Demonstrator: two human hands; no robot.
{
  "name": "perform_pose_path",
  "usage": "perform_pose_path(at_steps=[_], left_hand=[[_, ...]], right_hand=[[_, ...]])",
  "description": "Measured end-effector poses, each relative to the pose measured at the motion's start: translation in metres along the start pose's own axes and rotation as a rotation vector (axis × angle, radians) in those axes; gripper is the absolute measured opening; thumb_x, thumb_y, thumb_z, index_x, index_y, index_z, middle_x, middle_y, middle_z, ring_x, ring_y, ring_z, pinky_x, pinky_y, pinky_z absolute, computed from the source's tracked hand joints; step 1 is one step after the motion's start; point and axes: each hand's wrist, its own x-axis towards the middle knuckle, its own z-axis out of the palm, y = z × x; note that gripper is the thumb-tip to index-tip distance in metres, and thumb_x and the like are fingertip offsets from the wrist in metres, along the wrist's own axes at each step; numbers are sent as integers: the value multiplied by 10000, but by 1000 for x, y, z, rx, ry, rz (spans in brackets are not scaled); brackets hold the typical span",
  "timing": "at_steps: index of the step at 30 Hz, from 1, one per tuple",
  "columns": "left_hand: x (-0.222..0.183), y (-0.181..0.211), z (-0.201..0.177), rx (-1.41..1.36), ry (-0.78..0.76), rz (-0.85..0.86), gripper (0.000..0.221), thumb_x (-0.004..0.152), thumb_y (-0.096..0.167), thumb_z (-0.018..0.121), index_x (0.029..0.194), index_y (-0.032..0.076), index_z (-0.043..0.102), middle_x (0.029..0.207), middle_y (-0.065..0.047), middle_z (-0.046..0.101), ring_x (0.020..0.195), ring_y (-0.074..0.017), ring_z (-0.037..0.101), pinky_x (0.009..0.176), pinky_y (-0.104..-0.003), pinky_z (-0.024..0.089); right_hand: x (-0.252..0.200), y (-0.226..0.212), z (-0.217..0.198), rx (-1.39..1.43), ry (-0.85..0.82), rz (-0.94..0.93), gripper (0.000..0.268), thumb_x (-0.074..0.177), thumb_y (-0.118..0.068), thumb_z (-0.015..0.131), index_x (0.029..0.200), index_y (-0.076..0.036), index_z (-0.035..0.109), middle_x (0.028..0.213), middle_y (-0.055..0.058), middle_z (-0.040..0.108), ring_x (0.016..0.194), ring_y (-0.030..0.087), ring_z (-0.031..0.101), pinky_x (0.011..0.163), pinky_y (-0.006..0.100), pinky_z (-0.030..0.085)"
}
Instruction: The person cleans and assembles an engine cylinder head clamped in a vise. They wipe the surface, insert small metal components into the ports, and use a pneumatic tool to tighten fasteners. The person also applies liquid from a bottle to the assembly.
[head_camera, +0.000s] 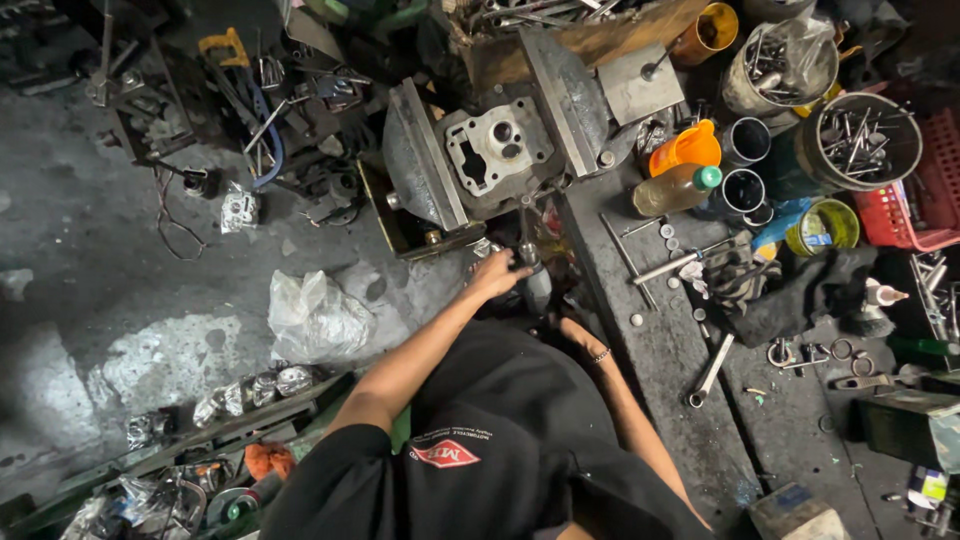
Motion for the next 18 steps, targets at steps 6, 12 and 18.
perform_pose_path(at_steps=[6,12,18], left_hand=[[6,-9,4,-5,20,9,806,800,546,794,1382,35,572,1282,-138,701,1237,-329,634,1058,-471,467],[6,-9,4,29,2,-4,755,813,544,786,1350,47,599,1265,-128,712,1223,-324,638,1045,-472,476],[0,-1,0,-2,-16,37,701,808,531,775,1327,82,631,1251,-116,724,1206,-318,661,1038,-465,489]], right_hand=[[-11,-29,-4,254,-57,31,521,1074,-428,421,1145,24,669,1010,72,731,908,176,610,879,348,487],[-10,-22,-4,251,-76,15,538,1092,-421,408,1108,41,683,970,61,713,873,159,570,859,360,482],[-10,-10,1,496,-78,91,445,1070,-361,462,1116,34,662,1012,54,701,906,150,589,838,349,497]])
